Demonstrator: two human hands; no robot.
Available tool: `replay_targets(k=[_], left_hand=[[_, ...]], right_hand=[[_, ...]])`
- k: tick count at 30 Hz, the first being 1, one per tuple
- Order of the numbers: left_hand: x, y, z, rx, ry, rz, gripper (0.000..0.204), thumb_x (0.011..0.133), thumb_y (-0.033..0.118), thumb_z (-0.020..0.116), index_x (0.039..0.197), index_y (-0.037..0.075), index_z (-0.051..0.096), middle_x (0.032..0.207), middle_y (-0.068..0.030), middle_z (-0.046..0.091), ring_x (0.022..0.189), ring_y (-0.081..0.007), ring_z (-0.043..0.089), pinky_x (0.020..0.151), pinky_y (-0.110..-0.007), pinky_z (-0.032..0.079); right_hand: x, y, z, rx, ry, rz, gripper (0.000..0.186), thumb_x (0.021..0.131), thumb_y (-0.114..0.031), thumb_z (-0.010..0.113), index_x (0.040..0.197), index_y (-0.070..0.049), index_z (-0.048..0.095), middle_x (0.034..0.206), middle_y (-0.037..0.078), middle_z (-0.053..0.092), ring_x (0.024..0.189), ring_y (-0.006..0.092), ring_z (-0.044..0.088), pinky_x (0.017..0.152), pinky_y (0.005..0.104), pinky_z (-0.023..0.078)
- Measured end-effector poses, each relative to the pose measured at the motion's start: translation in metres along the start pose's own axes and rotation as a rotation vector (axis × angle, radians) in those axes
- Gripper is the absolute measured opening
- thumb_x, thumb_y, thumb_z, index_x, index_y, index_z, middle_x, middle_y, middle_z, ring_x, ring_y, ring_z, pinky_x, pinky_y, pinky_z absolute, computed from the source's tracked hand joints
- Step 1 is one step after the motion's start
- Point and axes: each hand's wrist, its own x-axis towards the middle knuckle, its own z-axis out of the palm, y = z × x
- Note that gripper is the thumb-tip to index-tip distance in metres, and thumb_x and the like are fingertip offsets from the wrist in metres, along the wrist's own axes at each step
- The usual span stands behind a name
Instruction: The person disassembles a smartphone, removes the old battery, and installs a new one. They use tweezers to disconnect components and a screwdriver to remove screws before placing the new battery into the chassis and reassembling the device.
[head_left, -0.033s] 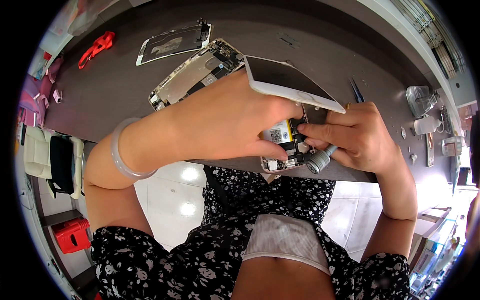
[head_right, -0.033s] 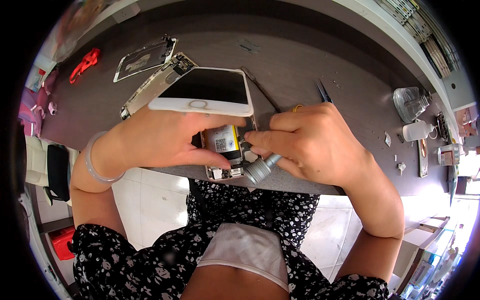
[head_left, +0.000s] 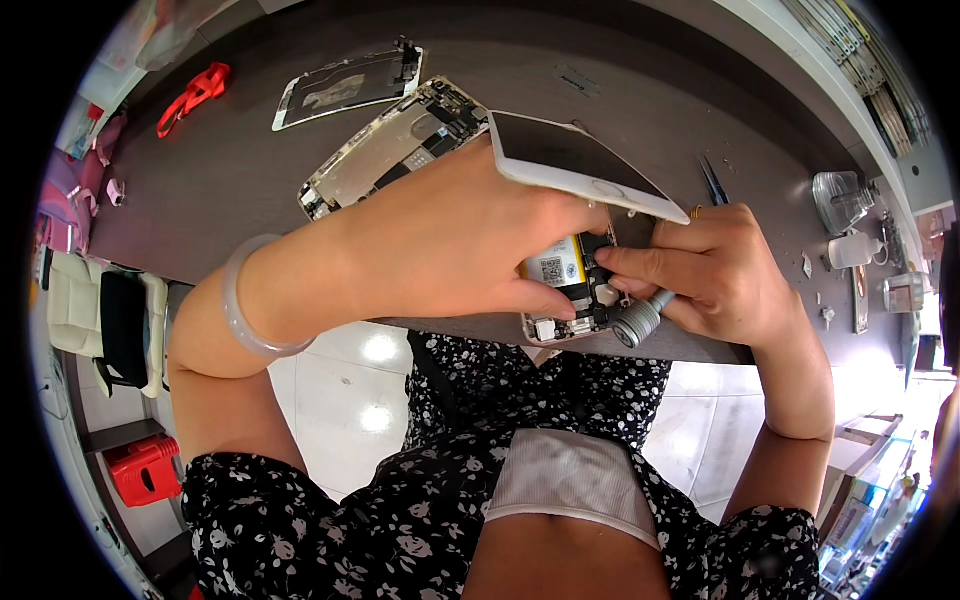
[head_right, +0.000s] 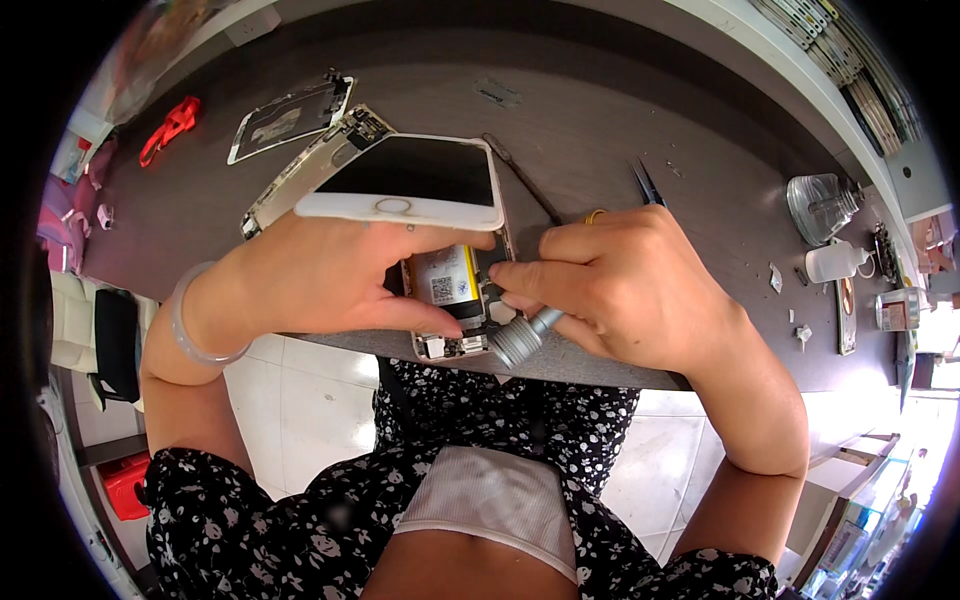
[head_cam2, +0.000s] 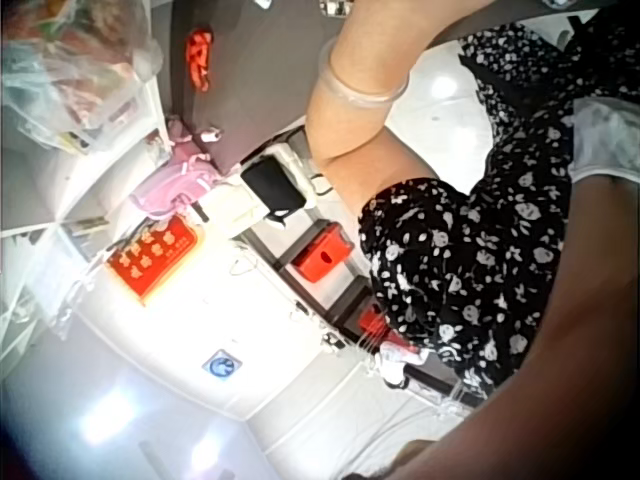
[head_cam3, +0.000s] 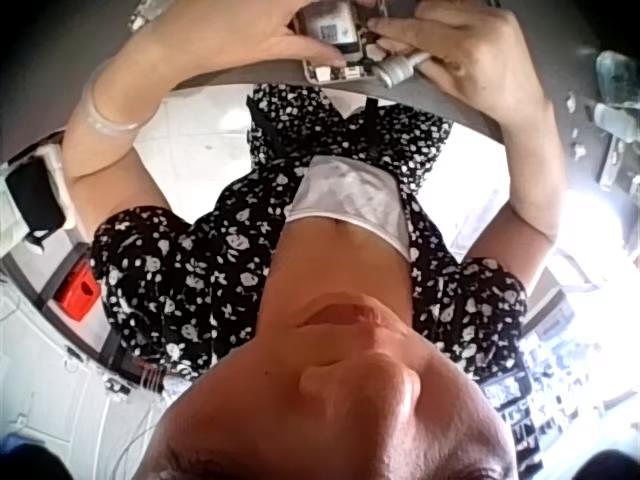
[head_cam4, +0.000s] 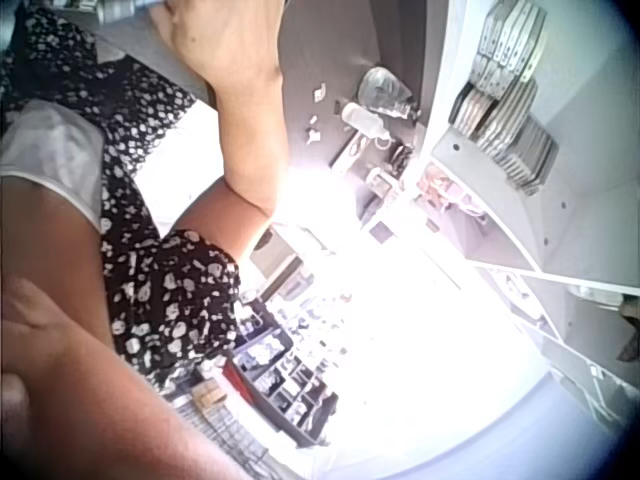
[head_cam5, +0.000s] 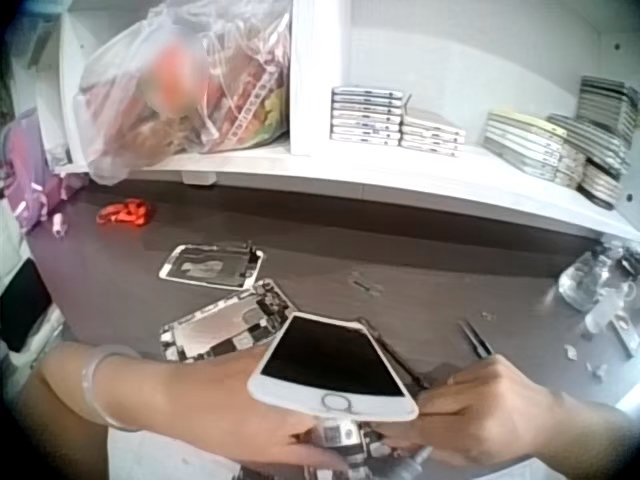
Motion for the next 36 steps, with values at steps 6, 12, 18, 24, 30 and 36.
replay_targets(k=[6,12,18,24,30,36], left_hand=[[-0.0017,-0.0047,0.0085,-0.104,0.141,0.068,0.051,0.064,0.027,0.079,0.105,0.001,0.062,0.106,-0.018,0.061,0.104,-0.0402,0.055,0.092,-0.045,0.042],[-0.0036,-0.0046,0.0086,-0.124,0.081,0.035,0.046,0.066,0.026,0.079,0.102,0.002,0.063,0.105,-0.0164,0.061,0.104,-0.039,0.054,0.093,-0.046,0.039],[-0.003,-0.002,0.0055,-0.127,0.039,0.032,0.037,0.068,0.024,0.078,0.096,0.005,0.065,0.1,-0.0131,0.063,0.103,-0.037,0.054,0.092,-0.045,0.038],[-0.0025,-0.0008,0.0048,-0.157,0.045,0.026,0.034,0.067,0.023,0.078,0.094,0.005,0.066,0.098,-0.0116,0.063,0.101,-0.0348,0.056,0.092,-0.044,0.038],[-0.0008,-0.0014,0.0056,-0.167,0.042,0.031,0.033,0.068,0.024,0.077,0.095,0.007,0.068,0.094,-0.0106,0.064,0.094,-0.0322,0.059,0.087,-0.041,0.041],[-0.0009,0.0026,0.0022,-0.163,0.019,0.008,0.029,0.069,0.023,0.076,0.093,0.007,0.07,0.092,-0.0106,0.065,0.091,-0.0319,0.06,0.084,-0.04,0.045]], right_hand=[[-0.0001,-0.0009,0.0003,-0.009,0.007,-0.012,0.033,0.06,-0.011,0.072,0.094,-0.007,0.07,0.065,0.003,0.056,0.054,0.023,0.057,0.048,0.0339,0.046],[0.0007,-0.0021,0.0017,0.025,0.007,-0.001,0.034,0.061,-0.008,0.072,0.094,-0.006,0.07,0.065,0.004,0.056,0.054,0.0233,0.057,0.049,0.0344,0.046],[0.0001,-0.0016,0.0029,0.062,0.007,0.01,0.033,0.062,-0.007,0.071,0.095,-0.006,0.07,0.064,0.004,0.056,0.057,0.0233,0.059,0.051,0.0349,0.047],[0.0021,-0.0015,0.0023,0.09,0.007,0.014,0.034,0.06,-0.004,0.071,0.093,-0.006,0.07,0.066,0.003,0.06,0.06,0.0225,0.062,0.054,0.0341,0.049],[0.0022,-0.002,-0.0001,0.108,-0.005,0.031,0.033,0.059,-0.001,0.071,0.092,-0.005,0.069,0.07,0.002,0.065,0.064,0.0211,0.065,0.055,0.0326,0.051],[0.0019,-0.0015,0.0017,0.118,0.01,0.025,0.033,0.059,-0.002,0.071,0.092,-0.005,0.069,0.071,0.002,0.066,0.064,0.021,0.065,0.055,0.0323,0.051]])
